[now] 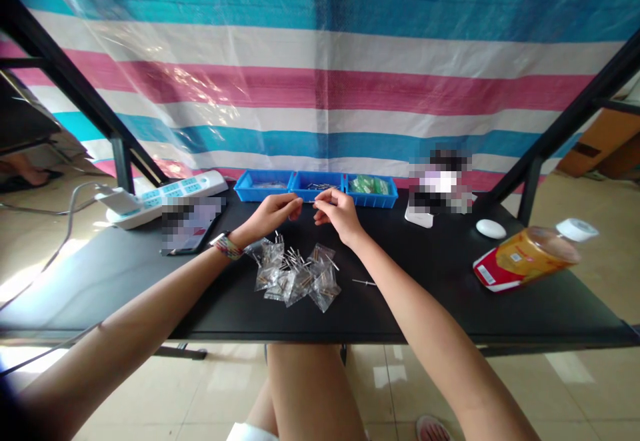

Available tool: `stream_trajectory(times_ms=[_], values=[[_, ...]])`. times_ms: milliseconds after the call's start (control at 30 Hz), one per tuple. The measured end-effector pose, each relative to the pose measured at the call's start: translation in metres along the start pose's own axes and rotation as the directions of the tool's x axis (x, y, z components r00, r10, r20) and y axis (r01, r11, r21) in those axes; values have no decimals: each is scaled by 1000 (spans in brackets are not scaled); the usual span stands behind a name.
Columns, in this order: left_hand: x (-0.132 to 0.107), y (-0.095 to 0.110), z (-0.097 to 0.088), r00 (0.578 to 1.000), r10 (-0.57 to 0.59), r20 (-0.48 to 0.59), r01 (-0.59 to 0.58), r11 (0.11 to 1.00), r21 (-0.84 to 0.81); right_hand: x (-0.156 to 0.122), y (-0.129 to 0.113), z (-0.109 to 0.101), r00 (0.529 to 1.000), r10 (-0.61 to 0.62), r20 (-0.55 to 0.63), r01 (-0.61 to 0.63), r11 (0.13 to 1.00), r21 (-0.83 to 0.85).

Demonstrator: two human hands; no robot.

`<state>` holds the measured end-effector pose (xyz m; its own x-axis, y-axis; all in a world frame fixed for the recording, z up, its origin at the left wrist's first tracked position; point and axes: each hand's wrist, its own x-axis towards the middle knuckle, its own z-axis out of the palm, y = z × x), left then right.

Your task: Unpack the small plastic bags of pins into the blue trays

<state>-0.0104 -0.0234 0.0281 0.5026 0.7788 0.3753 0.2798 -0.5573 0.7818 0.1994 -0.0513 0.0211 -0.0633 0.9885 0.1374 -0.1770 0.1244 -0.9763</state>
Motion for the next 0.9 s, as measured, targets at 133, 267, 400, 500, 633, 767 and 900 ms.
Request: stream_trajectory(times_ms=[133,267,400,500,633,767,900], values=[[0,2,0,999,-30,-25,30,999,-25,4,-3,-2,999,-20,-28,20,1000,4],[0,0,-2,997,-59,-56,56,997,-57,11,-5,-8,993,-44,-110,43,999,-12],[0,-5,-2,998,-46,-52,43,997,-59,10,-12,-18,999,30,-34,-36,978,-206],[0,-5,-2,998,-43,-44,41,998,-43,3,-23,-24,970,124,207,-8,875,-484],[-1,-1,-1,998,-47,-35,46,999,-23,-5,-35,-26,842,316,436,134,661,-738],[-1,-2,1,998,-55,-24,54,998,-6,-7,-33,-26,799,372,473,193,587,-786],[-2,-4,1,998,-59,-10,59,998,8,-4,-22,-26,811,317,492,211,626,-751]])
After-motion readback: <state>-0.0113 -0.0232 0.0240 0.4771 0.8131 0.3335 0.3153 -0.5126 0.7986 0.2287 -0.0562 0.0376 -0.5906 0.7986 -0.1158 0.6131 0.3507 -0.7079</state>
